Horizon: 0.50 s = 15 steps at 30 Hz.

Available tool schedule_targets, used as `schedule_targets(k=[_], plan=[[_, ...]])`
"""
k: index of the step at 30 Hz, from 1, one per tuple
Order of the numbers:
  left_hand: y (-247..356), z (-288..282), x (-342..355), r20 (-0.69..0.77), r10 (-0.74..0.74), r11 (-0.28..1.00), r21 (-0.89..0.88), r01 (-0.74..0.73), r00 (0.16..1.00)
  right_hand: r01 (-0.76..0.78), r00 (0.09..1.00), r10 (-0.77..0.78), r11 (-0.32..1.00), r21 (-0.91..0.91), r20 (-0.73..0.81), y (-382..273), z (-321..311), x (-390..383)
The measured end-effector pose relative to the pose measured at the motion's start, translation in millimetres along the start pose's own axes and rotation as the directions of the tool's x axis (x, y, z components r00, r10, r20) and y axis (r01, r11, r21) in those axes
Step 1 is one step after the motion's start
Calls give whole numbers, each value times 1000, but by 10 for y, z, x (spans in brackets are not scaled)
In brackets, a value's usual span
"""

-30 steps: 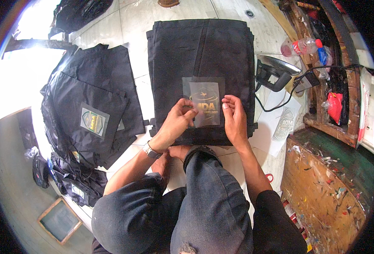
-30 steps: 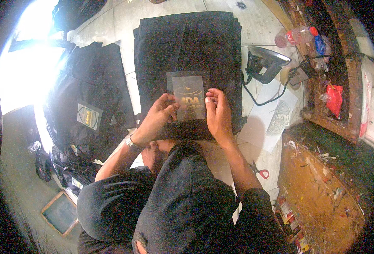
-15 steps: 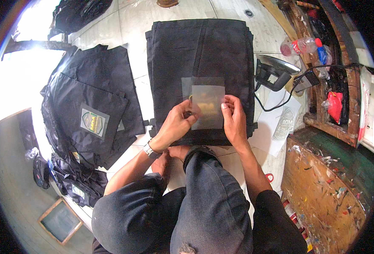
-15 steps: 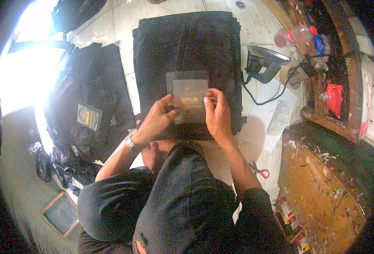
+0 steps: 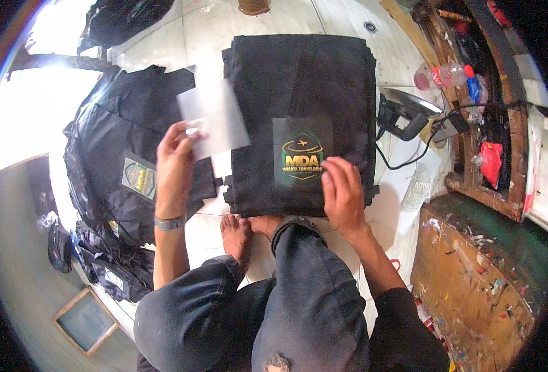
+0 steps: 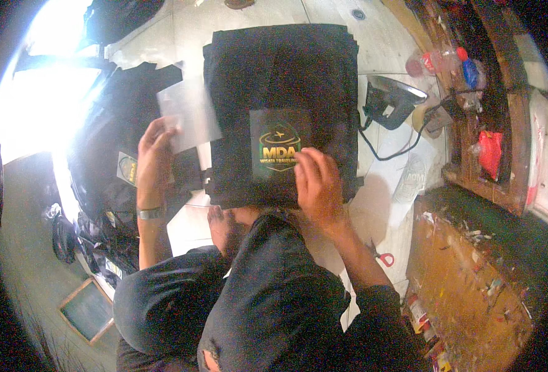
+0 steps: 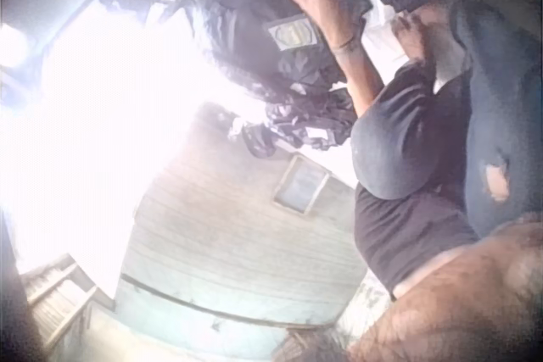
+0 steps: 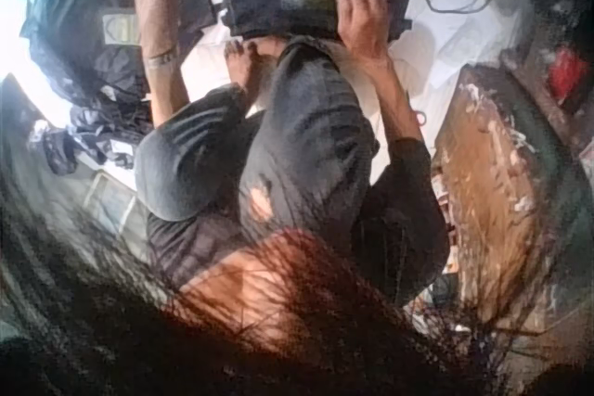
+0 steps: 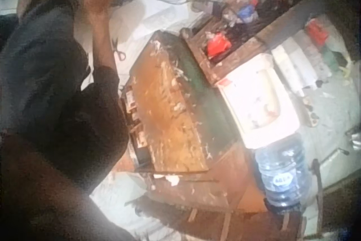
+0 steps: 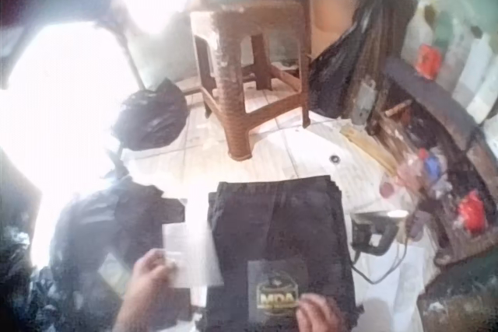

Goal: The person sits on the floor and repeatedly places a transparent transfer sheet with a logo onto black fabric pieces. They use a handheld iron to press the sheet, then peel it off to reveal the applied logo. The process is repeated on multiple fabric items.

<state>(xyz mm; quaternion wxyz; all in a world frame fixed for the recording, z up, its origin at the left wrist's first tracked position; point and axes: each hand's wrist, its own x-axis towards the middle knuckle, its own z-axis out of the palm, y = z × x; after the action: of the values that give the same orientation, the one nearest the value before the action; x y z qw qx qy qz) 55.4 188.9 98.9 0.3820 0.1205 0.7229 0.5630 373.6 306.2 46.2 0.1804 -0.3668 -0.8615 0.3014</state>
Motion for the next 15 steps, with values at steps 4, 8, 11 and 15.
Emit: schedule_targets(k=[4, 8, 11, 15], plan=[[-283, -564, 68, -49, 115, 972, -203, -123, 992, 202, 967, -138, 928, -312, 216, -19, 107, -208], [-481, -680, 15, -62, 51, 959, -276, -66, 997, 212, 951, -101, 901, -378, 293, 66, 204, -291], [-513, -633, -5, -57, -29, 957, -289, 11, 998, 164, 973, -120, 959, -231, 196, 133, 208, -304], [-471, -550, -20, -29, -32, 955, -297, 22, 999, 168, 974, -125, 959, -229, 188, 145, 168, -267]])
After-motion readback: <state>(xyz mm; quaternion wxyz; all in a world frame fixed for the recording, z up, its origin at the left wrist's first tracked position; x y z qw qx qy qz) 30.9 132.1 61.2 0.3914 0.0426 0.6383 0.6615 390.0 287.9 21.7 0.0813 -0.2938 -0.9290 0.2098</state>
